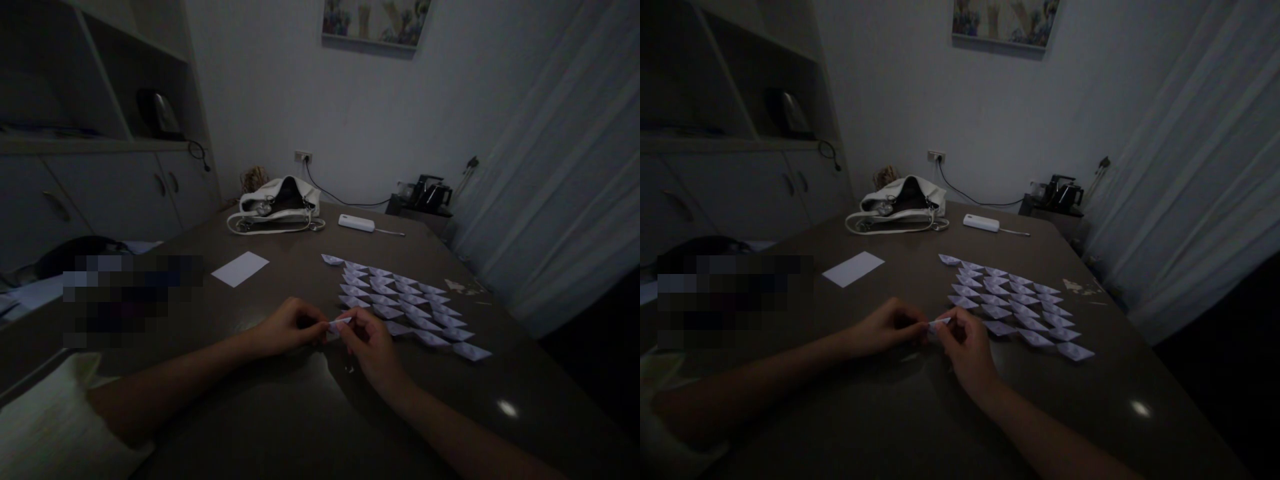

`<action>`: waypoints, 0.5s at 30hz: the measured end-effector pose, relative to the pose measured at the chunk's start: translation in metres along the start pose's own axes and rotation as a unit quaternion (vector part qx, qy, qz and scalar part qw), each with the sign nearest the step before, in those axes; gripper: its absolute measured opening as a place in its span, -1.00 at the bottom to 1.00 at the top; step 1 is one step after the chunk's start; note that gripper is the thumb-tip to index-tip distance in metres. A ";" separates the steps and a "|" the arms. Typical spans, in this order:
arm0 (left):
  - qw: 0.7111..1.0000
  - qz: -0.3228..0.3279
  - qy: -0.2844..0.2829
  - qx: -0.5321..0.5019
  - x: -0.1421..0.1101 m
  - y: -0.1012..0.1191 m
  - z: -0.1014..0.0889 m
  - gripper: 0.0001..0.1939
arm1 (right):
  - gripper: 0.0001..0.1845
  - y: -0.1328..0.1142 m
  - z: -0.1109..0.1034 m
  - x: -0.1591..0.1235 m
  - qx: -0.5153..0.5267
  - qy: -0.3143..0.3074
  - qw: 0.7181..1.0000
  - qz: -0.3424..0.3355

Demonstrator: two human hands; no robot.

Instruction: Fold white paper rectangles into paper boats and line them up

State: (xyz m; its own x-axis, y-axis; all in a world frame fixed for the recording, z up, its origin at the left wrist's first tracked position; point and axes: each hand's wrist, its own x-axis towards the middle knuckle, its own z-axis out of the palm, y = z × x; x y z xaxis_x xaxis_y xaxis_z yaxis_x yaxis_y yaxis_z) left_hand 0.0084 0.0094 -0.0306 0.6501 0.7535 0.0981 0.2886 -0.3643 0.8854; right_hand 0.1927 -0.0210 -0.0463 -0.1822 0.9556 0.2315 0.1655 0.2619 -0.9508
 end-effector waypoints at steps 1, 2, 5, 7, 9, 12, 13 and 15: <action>1.000 0.001 -0.002 0.007 0.000 0.000 0.000 -0.67 | -0.81 -0.001 0.000 0.000 -0.007 -0.010 1.000 -0.002; 1.000 0.004 -0.005 0.013 0.000 0.000 0.000 -0.67 | -0.81 -0.002 0.000 -0.001 -0.014 -0.019 1.000 -0.004; 0.999 0.019 -0.010 0.030 -0.001 0.000 0.001 -0.65 | -0.81 -0.003 0.000 -0.002 -0.020 -0.031 0.999 -0.002; 0.998 0.028 -0.006 0.049 -0.002 0.002 0.001 -0.65 | -0.81 -0.002 0.000 -0.002 -0.014 -0.032 0.999 0.004; 0.997 0.039 0.002 0.071 -0.002 0.004 0.001 -0.66 | -0.81 -0.002 0.000 -0.002 -0.011 -0.034 0.999 0.006; 0.994 0.053 0.009 0.092 -0.003 0.006 0.001 -0.67 | -0.82 -0.001 0.000 -0.001 -0.012 -0.035 0.999 0.000; 0.993 0.057 0.011 0.098 -0.003 0.007 0.001 -0.67 | -0.82 -0.001 0.000 -0.001 -0.013 -0.035 0.999 -0.001; 0.992 0.063 0.017 0.109 -0.004 0.007 0.001 -0.68 | -0.82 -0.001 0.000 -0.001 -0.011 -0.033 0.999 0.000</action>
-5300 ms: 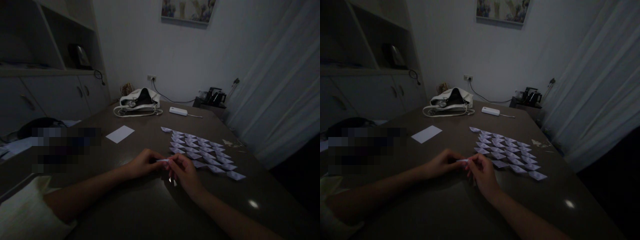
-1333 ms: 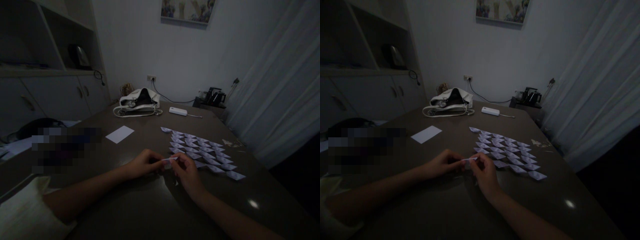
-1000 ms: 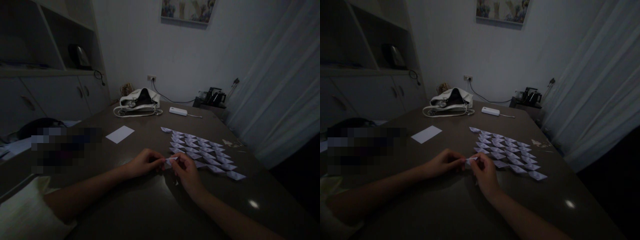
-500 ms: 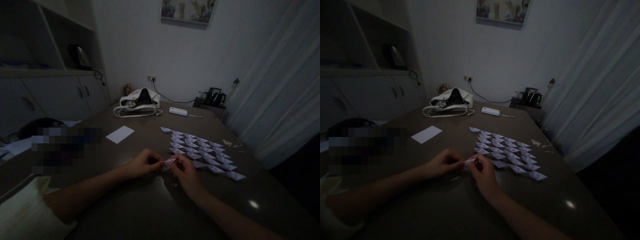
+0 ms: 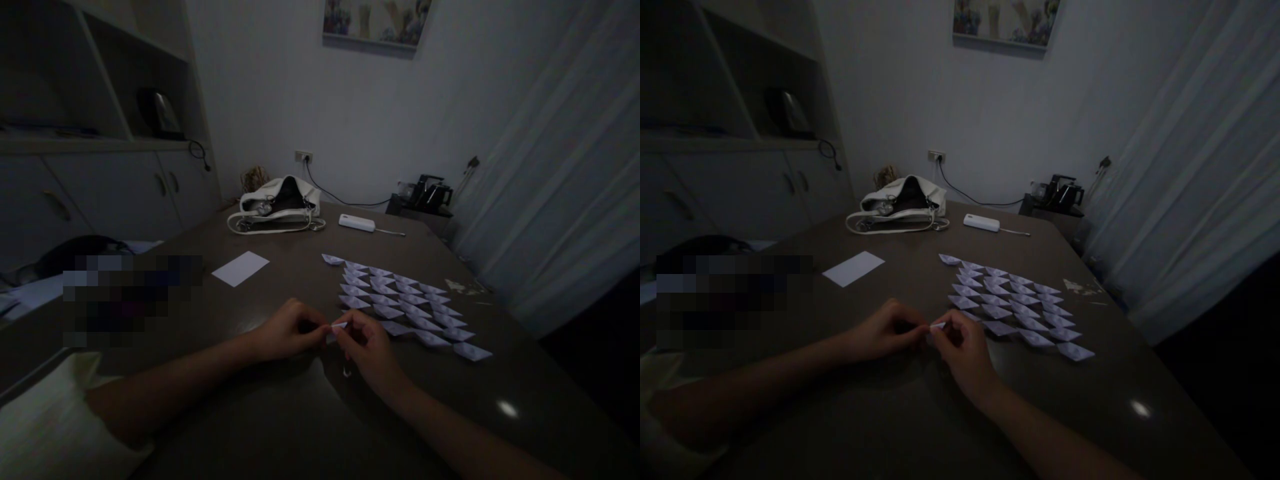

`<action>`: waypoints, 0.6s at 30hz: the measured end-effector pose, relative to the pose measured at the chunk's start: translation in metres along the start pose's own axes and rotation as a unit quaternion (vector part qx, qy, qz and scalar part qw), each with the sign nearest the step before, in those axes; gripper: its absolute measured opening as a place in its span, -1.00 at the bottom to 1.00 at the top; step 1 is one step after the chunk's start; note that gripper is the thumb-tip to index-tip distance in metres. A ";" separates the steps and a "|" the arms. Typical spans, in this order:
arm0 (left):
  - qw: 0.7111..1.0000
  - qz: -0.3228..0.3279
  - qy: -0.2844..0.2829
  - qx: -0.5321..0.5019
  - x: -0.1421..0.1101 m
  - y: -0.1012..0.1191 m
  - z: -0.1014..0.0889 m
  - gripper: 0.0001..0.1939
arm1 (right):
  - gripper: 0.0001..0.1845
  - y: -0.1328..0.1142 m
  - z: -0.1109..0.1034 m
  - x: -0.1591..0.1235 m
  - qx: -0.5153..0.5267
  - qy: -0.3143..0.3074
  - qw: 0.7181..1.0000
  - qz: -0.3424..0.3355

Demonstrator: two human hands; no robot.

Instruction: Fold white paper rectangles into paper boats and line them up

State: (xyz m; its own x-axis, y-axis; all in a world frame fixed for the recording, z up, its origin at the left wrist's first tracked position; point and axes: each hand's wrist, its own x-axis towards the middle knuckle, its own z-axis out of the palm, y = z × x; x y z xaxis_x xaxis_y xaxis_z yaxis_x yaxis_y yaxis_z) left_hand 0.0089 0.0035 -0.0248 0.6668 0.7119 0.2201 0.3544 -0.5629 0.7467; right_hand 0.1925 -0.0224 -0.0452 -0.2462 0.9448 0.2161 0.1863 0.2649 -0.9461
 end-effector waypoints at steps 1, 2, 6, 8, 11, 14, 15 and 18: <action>1.000 0.002 0.003 0.004 0.000 0.000 0.000 -0.68 | -0.82 0.000 0.000 0.000 0.003 0.000 1.000 0.002; 1.000 0.004 0.004 0.007 0.000 0.000 0.000 -0.68 | -0.82 -0.001 0.001 0.000 0.007 0.000 1.000 0.005; 1.000 0.001 0.008 0.005 0.000 0.000 -0.001 -0.65 | -0.80 -0.001 0.002 0.000 0.030 -0.004 0.999 0.018; 1.000 -0.002 0.009 0.001 0.000 0.000 -0.001 -0.64 | -0.79 -0.001 0.002 0.000 0.040 -0.002 0.999 0.024; 1.000 -0.005 0.007 -0.009 0.002 -0.002 0.000 -0.64 | -0.78 -0.001 0.001 0.000 0.047 0.009 0.999 0.026; 0.999 -0.015 0.000 -0.033 0.003 -0.005 0.002 -0.64 | -0.78 0.000 0.000 0.000 0.042 0.015 0.999 0.020; 0.999 -0.021 0.000 -0.040 0.003 -0.006 0.003 -0.63 | -0.78 0.001 0.000 0.000 0.042 0.015 0.999 0.017; 0.998 -0.032 0.001 -0.053 0.002 -0.007 0.004 -0.63 | -0.78 0.002 0.000 0.000 0.047 0.020 0.999 0.008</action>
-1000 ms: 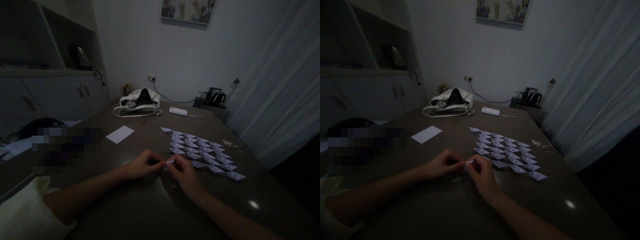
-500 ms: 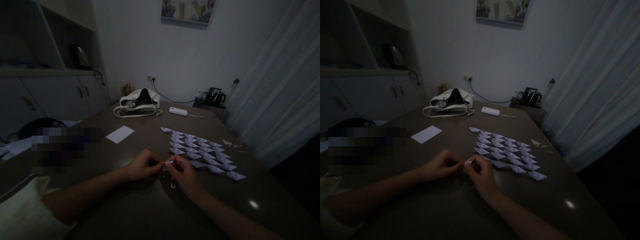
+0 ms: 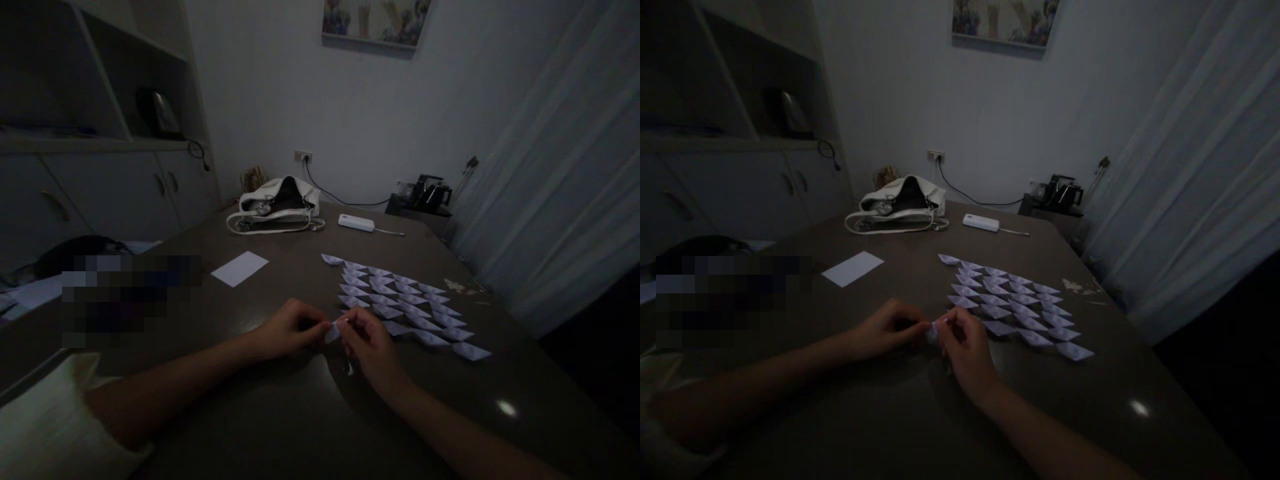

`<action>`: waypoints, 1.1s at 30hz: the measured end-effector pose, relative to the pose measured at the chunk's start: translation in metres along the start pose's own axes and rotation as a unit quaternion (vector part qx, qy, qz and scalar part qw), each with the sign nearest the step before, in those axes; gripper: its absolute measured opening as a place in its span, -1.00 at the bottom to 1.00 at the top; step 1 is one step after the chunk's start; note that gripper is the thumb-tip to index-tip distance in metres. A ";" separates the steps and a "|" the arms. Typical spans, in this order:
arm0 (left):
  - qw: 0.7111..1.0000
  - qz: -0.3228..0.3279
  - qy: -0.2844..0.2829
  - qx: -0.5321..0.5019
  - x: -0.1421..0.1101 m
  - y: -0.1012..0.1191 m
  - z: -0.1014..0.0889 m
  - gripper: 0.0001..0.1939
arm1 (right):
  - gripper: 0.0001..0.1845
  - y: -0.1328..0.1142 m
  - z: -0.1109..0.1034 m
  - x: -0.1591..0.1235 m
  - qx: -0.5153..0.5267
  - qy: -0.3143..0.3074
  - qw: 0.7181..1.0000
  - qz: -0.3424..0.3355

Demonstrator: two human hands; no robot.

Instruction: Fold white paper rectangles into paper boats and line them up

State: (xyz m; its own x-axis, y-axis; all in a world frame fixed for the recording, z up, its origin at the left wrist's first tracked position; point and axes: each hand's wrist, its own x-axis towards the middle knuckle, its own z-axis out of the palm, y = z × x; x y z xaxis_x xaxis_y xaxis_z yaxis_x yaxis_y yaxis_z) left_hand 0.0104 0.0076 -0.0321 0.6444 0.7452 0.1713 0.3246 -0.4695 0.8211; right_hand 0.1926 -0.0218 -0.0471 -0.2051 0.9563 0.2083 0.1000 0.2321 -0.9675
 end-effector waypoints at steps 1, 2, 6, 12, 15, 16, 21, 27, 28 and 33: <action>1.000 0.000 0.000 -0.001 0.000 0.000 0.000 -0.64 | -0.78 0.000 0.000 0.000 0.003 0.001 1.000 -0.001; 1.000 0.000 0.000 -0.002 0.000 0.001 0.000 -0.64 | -0.78 0.001 0.000 0.000 0.005 0.003 1.000 -0.001; 1.000 0.003 -0.005 0.002 0.000 0.003 -0.002 -0.65 | -0.77 0.000 -0.001 0.000 0.015 0.015 1.000 0.005; 1.000 0.006 -0.007 0.003 -0.001 0.005 -0.002 -0.65 | -0.77 -0.001 0.000 0.000 0.021 0.026 0.999 0.016; 1.000 0.010 -0.008 -0.002 -0.002 0.006 -0.002 -0.67 | -0.76 -0.001 0.000 0.000 0.025 0.025 0.999 0.016; 1.000 0.011 -0.008 -0.002 -0.002 0.007 -0.002 -0.67 | -0.76 -0.001 0.000 0.000 0.027 0.024 0.999 0.017; 1.000 -0.002 -0.009 -0.013 -0.002 0.007 -0.002 -0.68 | -0.75 -0.004 0.000 0.000 0.027 0.020 0.999 0.024; 1.000 -0.010 -0.005 -0.025 -0.001 0.004 -0.001 -0.68 | -0.74 -0.003 0.000 0.000 0.027 0.027 0.999 0.015; 1.000 -0.010 -0.006 -0.025 -0.001 0.003 -0.001 -0.68 | -0.75 -0.003 0.000 0.000 0.026 0.026 0.999 0.014; 0.999 -0.002 -0.008 -0.033 0.000 0.000 0.000 -0.71 | -0.76 -0.003 0.000 0.001 0.033 0.030 0.999 0.019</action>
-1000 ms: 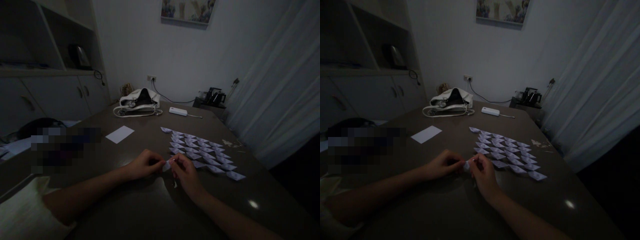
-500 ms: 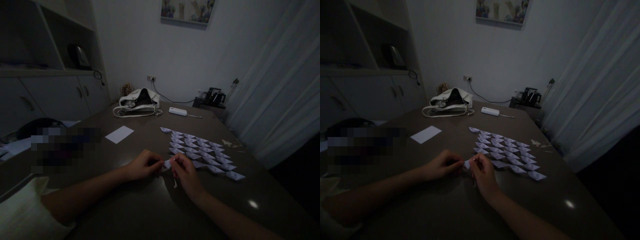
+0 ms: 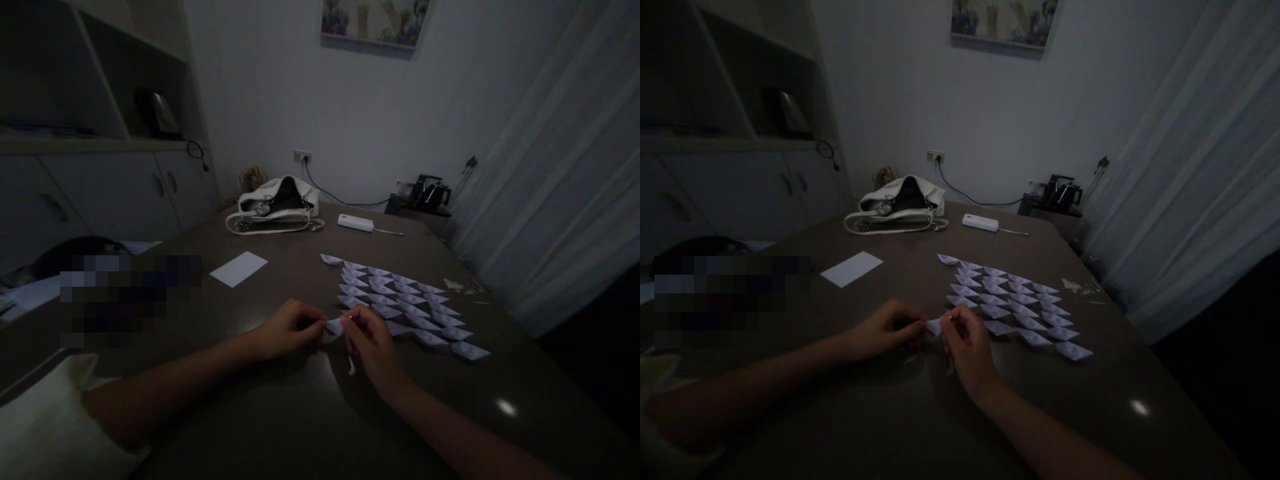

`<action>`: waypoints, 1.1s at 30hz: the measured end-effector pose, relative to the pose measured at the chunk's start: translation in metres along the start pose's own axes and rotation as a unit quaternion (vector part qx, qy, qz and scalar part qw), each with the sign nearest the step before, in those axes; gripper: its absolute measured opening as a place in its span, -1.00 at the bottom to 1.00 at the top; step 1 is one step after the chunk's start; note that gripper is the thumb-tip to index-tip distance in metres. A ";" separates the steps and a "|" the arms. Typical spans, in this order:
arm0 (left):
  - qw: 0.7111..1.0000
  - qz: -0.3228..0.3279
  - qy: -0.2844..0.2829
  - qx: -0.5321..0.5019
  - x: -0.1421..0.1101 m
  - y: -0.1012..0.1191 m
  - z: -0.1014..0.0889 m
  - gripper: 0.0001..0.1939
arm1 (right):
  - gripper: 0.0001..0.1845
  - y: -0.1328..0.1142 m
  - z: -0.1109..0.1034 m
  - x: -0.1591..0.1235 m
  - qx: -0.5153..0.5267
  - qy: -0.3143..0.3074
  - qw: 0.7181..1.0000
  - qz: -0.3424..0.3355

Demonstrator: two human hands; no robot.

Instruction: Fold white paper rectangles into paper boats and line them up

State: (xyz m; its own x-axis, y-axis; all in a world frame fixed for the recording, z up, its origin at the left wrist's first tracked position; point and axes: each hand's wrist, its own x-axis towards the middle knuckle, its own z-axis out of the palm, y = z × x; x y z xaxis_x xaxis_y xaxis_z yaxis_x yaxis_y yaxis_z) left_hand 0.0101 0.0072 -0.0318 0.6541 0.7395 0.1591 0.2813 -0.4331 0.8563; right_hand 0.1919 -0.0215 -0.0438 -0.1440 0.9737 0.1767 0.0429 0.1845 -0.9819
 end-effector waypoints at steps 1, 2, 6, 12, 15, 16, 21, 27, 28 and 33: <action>1.000 0.000 0.001 -0.003 0.000 0.000 0.000 -0.72 | -0.75 0.000 0.000 0.000 0.001 0.002 1.000 0.000; 1.000 0.000 0.004 -0.005 0.000 0.000 0.000 -0.72 | -0.75 -0.001 0.000 0.000 0.001 0.004 1.000 -0.001; 1.000 0.002 0.007 -0.010 0.000 0.000 0.001 -0.72 | -0.75 -0.001 0.000 -0.002 -0.001 0.010 1.000 0.001; 1.000 0.004 -0.003 0.006 -0.001 0.001 -0.001 -0.72 | -0.74 0.002 -0.001 -0.001 0.006 0.007 1.000 0.002; 1.000 0.006 -0.002 0.016 0.000 0.001 -0.002 -0.73 | -0.74 0.003 -0.001 -0.001 0.004 0.006 1.000 0.009; 1.000 0.006 -0.003 0.015 0.000 0.001 -0.002 -0.73 | -0.74 0.002 -0.001 -0.001 0.003 0.006 1.000 0.010; 1.000 0.000 -0.004 -0.007 0.000 0.002 -0.001 -0.74 | -0.73 0.000 -0.001 -0.002 0.001 0.007 1.000 0.009; 0.999 -0.013 -0.004 -0.030 -0.001 0.003 0.000 -0.74 | -0.73 0.001 -0.001 -0.001 -0.008 0.009 1.000 0.007; 1.000 -0.013 -0.005 -0.028 -0.001 0.003 -0.001 -0.74 | -0.73 0.002 -0.001 -0.001 -0.007 0.010 1.000 0.006; 1.000 -0.002 -0.001 0.006 -0.001 0.002 -0.001 -0.75 | -0.74 0.002 -0.001 -0.001 -0.003 0.012 1.000 0.006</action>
State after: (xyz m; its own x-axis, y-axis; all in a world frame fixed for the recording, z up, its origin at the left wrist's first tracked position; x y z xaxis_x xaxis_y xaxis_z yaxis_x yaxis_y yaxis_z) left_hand 0.0093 0.0065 -0.0298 0.6542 0.7402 0.1550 0.2919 -0.4362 0.8512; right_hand 0.1929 -0.0221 -0.0455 -0.1201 0.9788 0.1660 0.0514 0.1731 -0.9836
